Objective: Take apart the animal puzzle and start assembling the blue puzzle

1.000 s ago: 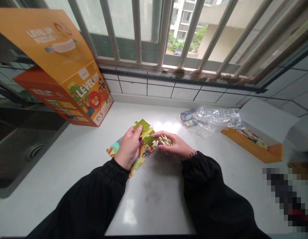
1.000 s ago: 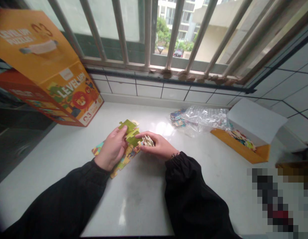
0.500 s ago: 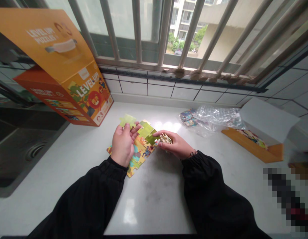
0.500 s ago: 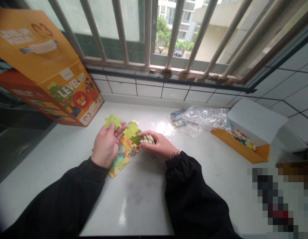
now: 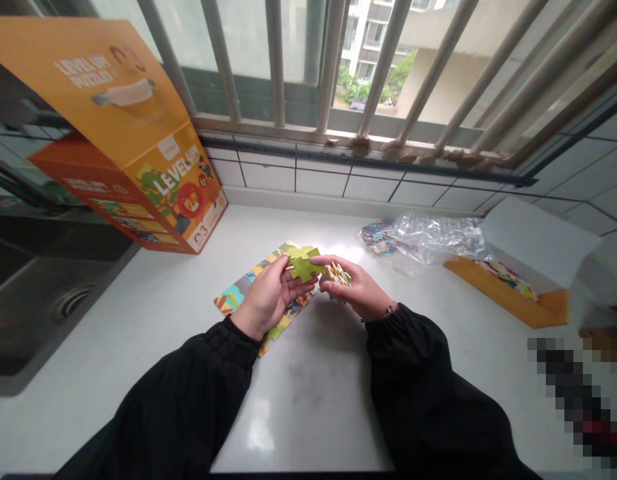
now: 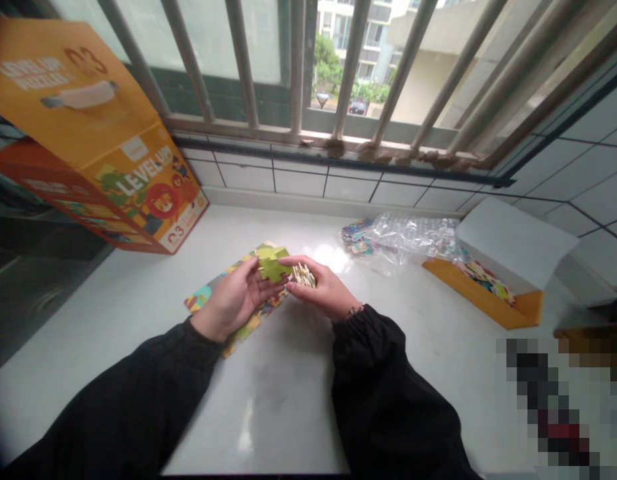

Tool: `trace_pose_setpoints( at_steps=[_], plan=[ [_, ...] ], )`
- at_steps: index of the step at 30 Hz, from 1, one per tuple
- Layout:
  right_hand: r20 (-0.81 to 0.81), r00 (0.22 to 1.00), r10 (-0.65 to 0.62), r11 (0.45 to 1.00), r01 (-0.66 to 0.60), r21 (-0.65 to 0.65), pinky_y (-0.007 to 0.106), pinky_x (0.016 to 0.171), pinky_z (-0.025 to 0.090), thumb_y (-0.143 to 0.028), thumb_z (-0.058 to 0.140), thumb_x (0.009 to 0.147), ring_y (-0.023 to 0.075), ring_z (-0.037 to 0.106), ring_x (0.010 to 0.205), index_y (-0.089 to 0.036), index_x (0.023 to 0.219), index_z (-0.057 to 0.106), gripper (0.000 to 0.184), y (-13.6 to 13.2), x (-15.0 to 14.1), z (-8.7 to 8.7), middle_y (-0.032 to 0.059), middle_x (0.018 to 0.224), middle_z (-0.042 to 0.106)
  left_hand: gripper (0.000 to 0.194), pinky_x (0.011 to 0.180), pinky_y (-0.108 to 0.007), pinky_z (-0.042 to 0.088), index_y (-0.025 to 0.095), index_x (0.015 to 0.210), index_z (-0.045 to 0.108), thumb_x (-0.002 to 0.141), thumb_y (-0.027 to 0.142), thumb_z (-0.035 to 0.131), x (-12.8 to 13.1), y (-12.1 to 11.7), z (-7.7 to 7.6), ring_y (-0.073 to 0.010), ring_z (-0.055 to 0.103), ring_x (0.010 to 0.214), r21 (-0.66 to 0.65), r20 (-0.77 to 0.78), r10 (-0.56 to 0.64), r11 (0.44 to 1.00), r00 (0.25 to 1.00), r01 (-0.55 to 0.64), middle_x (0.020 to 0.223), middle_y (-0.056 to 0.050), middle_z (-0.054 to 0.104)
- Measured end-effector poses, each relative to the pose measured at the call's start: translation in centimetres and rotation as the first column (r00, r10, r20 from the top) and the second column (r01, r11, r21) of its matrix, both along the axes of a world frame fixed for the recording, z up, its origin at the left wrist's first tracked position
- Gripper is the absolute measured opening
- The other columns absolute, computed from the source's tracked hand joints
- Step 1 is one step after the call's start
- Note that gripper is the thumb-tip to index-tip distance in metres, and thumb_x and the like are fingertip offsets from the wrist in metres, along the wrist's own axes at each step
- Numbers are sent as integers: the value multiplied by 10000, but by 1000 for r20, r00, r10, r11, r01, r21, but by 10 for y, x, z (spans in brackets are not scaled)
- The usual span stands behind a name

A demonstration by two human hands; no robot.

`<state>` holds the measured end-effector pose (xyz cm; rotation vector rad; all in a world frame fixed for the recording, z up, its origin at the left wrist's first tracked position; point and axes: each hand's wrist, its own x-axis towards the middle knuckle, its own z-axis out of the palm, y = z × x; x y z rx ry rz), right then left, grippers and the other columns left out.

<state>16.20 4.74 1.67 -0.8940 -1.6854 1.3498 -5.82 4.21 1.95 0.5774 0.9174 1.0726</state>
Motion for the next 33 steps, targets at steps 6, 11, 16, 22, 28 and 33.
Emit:
trace_pose_setpoints(
  at_steps=[6,11,16,22,28,33],
  plan=[
    [138,989,56,998,-55,-11,446,1043,557,-545,807,948,257,705,1103,-258,1361,743,507,3,-2,-4,62,1276,752,332,824,-305,680,163,1131,743,964,440,818,2,2,-5,-218,820,911,101,-18,95,991,995,-93,1041,-109,850],
    [168,976,136,988,-147,51,472,1165,496,-522,815,951,275,681,1265,-257,1373,741,504,2,-4,-3,77,1361,735,350,872,-368,689,182,1033,736,836,401,926,1,4,-10,-258,820,961,172,-48,207,965,977,-196,959,-65,840],
    [197,964,177,979,-194,68,484,1149,515,-495,811,952,276,687,1256,-259,1359,743,475,1,-5,2,86,1362,732,265,899,-341,683,193,992,691,913,388,853,-8,11,-13,-211,814,947,211,-75,354,919,932,-332,999,-58,842],
    [71,997,32,997,-37,64,486,1144,535,-541,800,961,283,682,1278,-290,1400,721,512,-2,-8,2,76,1423,705,223,913,-359,682,198,1051,703,965,372,813,-6,12,-13,-205,813,935,228,-109,306,934,946,-276,1046,-71,838],
    [135,973,-188,981,180,69,468,1100,550,-528,795,943,279,700,1205,-239,1394,712,541,-2,-12,0,90,1360,733,396,850,-307,665,224,1195,730,926,482,865,7,1,-11,-224,817,995,300,-177,107,953,978,-50,1190,-89,838],
    [151,957,-248,954,213,211,459,1111,537,-461,783,941,274,695,1194,-239,1357,697,479,-3,-16,-2,85,1314,735,420,750,-296,646,215,1215,709,903,428,894,3,0,-16,-226,828,834,286,-252,70,958,965,5,1027,-73,859]
  ],
)
